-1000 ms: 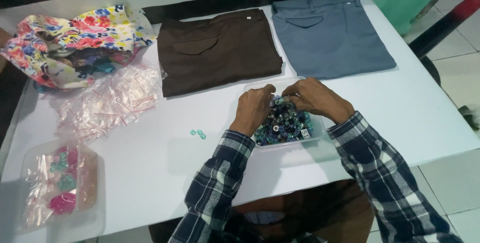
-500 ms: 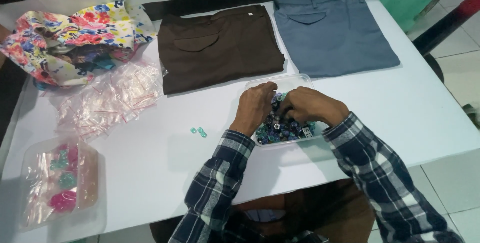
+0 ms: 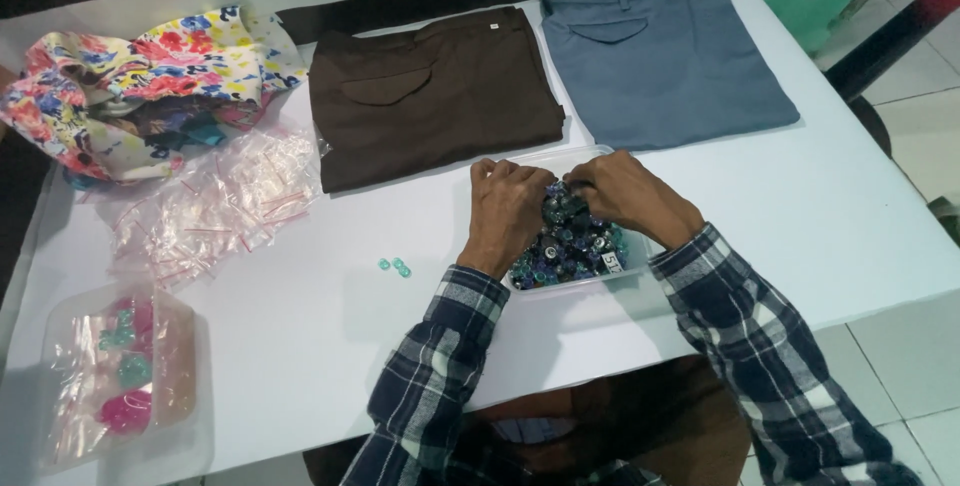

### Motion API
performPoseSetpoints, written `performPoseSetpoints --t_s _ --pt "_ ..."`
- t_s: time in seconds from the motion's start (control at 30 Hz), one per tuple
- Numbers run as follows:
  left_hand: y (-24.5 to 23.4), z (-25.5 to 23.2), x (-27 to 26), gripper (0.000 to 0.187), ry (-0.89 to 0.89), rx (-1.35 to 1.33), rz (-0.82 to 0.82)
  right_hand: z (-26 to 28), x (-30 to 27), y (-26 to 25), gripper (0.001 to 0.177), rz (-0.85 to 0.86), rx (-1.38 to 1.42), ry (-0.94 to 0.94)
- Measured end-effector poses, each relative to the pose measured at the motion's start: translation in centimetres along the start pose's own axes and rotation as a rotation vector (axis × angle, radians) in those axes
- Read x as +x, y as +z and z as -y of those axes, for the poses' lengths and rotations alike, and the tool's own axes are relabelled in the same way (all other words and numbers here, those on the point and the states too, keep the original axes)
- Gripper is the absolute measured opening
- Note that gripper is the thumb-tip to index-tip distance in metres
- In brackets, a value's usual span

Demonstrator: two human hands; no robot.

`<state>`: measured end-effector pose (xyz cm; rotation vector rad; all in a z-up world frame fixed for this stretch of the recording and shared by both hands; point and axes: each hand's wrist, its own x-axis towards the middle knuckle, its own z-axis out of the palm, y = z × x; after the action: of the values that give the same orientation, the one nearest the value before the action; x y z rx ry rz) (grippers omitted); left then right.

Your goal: A person is sorting small light blue beads and placing them into small clear plastic bags on a work table.

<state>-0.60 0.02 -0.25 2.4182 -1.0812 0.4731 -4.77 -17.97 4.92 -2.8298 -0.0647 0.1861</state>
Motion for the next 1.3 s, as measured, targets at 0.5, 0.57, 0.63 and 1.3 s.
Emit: performPoseSetpoints --t_s 0.5,0.57,0.63,1.3 --pt "0.4 0.5 0.0 0.021 -0.067 0.000 0.129 1.0 1.2 4.5 0.025 -0.040 -0.157 0.013" --pt "0.6 0.6 -0.1 0.020 -0.060 0.005 0.127 2.9 -0.1 2.5 0.025 -0.035 -0.157 0.024" --pt "0.5 0.6 -0.1 0.020 -0.055 0.011 0.122 3.6 -0.9 0.7 0.024 -0.031 -0.161 0.032" --pt "0.5 0.0 -0.1 0.013 -0.109 -0.188 0.054 3.1 -1.4 -0.6 0.026 -0.074 0.315 0.126"
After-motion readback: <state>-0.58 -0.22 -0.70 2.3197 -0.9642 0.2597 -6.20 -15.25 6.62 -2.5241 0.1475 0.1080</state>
